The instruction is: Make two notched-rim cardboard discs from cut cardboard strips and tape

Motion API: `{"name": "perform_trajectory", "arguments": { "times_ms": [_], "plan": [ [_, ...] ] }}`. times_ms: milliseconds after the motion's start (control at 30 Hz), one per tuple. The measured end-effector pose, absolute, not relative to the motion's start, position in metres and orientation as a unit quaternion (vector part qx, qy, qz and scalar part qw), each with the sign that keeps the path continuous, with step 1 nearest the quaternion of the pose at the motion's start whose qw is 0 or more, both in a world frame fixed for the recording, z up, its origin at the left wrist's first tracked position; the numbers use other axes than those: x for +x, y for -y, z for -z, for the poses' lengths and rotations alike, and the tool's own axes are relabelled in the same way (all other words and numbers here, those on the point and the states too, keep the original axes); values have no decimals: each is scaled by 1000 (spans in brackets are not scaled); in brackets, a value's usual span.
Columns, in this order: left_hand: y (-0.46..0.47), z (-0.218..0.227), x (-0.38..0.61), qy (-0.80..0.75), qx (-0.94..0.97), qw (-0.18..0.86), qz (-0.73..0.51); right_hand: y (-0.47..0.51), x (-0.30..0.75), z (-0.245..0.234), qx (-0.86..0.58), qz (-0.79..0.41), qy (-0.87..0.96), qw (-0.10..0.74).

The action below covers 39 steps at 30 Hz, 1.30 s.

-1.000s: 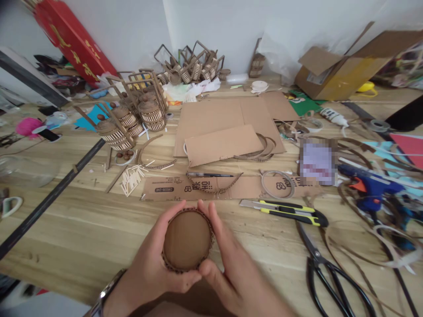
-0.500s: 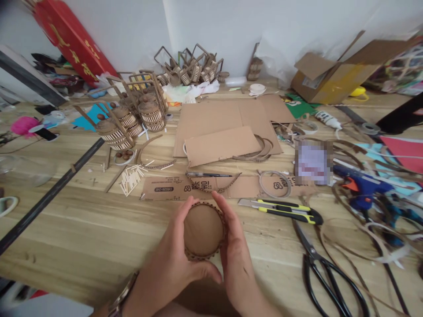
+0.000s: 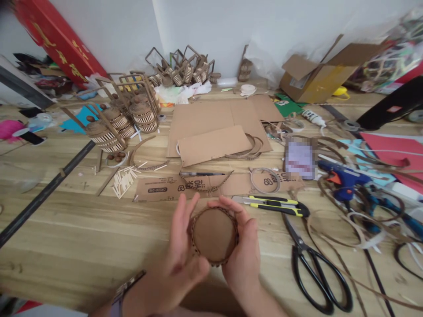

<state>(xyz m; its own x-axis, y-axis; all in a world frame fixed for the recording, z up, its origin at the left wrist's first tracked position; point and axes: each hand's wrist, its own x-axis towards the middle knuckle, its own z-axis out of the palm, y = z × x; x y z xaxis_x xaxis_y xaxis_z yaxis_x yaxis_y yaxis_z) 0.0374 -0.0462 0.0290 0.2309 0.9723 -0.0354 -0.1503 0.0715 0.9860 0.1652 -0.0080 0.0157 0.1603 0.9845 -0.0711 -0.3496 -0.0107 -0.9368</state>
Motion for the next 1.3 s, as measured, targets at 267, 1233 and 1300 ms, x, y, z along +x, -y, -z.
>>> {"name": "perform_trajectory", "arguments": {
  "times_ms": [267, 1233, 1300],
  "plan": [
    [25, -33, 50, -505, 279, 670, -467, 24, 162, -2, -430, -466, 512, 579],
    [23, -32, 62, -491, 171, 648, -556, 15, 159, 3, -424, -509, 435, 610],
    [28, -28, 65, -473, 217, 660, -542, 16, 159, 0, -459, -501, 415, 605]
  ]
}}
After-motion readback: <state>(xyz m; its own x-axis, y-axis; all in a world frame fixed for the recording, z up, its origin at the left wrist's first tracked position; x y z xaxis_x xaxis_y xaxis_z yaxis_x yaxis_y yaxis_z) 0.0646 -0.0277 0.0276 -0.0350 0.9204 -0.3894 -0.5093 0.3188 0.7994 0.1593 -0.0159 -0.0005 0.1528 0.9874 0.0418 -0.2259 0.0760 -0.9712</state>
